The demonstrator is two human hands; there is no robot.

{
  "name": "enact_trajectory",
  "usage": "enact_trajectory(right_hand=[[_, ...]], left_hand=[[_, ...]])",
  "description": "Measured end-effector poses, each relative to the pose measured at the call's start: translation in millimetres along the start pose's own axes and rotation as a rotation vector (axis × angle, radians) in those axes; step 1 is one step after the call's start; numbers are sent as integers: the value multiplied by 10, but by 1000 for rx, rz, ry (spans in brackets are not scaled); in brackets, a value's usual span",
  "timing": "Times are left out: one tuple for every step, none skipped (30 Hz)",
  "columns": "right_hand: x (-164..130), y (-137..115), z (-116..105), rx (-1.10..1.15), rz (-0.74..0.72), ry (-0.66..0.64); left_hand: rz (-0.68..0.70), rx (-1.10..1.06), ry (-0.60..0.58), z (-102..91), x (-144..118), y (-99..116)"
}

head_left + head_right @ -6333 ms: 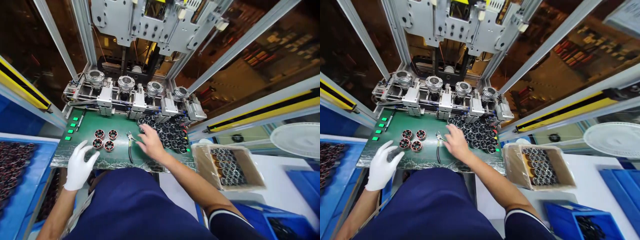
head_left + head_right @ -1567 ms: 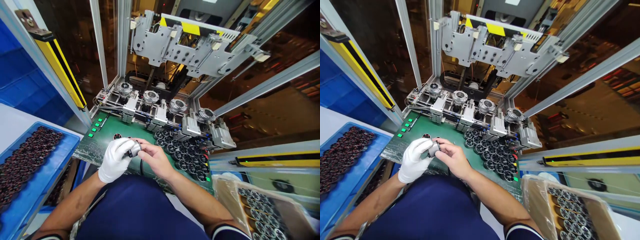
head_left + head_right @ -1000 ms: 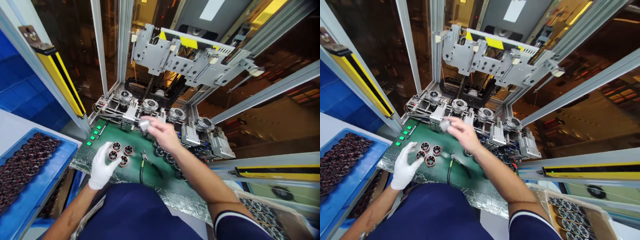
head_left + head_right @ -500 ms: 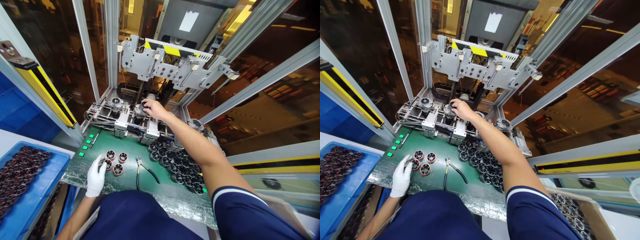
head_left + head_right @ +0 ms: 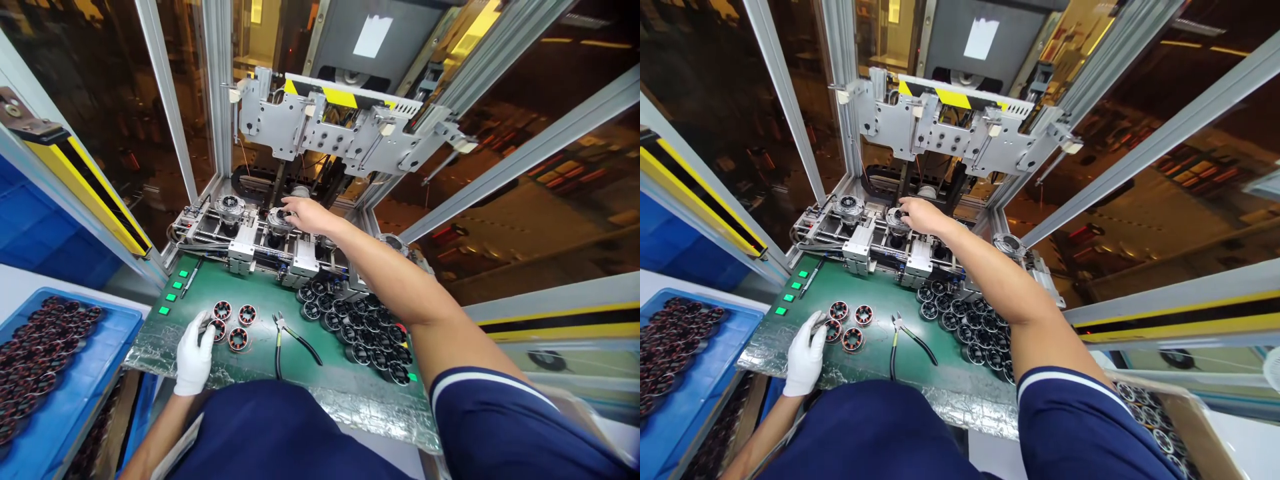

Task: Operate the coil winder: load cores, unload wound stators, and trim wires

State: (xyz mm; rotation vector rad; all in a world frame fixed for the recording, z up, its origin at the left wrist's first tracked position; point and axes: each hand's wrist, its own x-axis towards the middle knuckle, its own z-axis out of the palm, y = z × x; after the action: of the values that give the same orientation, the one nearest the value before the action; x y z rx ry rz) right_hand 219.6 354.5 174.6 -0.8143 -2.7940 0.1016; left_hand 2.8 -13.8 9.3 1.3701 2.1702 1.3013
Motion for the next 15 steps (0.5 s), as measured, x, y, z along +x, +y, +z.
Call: enact_trajectory(right_hand=[[-44,-21,26,-8,-4,16],[-81,-41,57,-14,-5,31],[-109,-62,90,-18,-2,43],[-129,-86,118,-20,6,51],[-147,-113,136,-18,19,57],[-173,-146,140,-15,34,62],[-217,-188,130,-12,53,64],[-290,-239,110,-7,65,79],[-401,-302,86,-1,68,117],[-555,-381,66,8,63,182],[-749,-475,58,19,58,266],[-978,-581,71,30,62,350],[-1229,-695,112,42,82,415],[-1487,-807,184,53,125,440],[-1735,-909,283,60,183,418]], left_hand=[[0,-9,4,5,-1,0],[-1,-17,5,10,1,2],[-1,-25,5,15,5,5],[-3,-32,5,17,11,10],[-7,-34,3,17,18,15],[-10,-34,0,16,26,20],[-13,-33,-3,13,32,25],[-15,-32,-8,10,37,30],[-18,-35,-11,7,41,34],[-20,-46,-10,4,43,37],[-22,-66,-6,1,44,40],[-24,-92,1,-2,43,44],[-24,-120,9,-7,40,49],[-25,-147,17,-14,37,57],[-28,-168,24,-22,35,71]])
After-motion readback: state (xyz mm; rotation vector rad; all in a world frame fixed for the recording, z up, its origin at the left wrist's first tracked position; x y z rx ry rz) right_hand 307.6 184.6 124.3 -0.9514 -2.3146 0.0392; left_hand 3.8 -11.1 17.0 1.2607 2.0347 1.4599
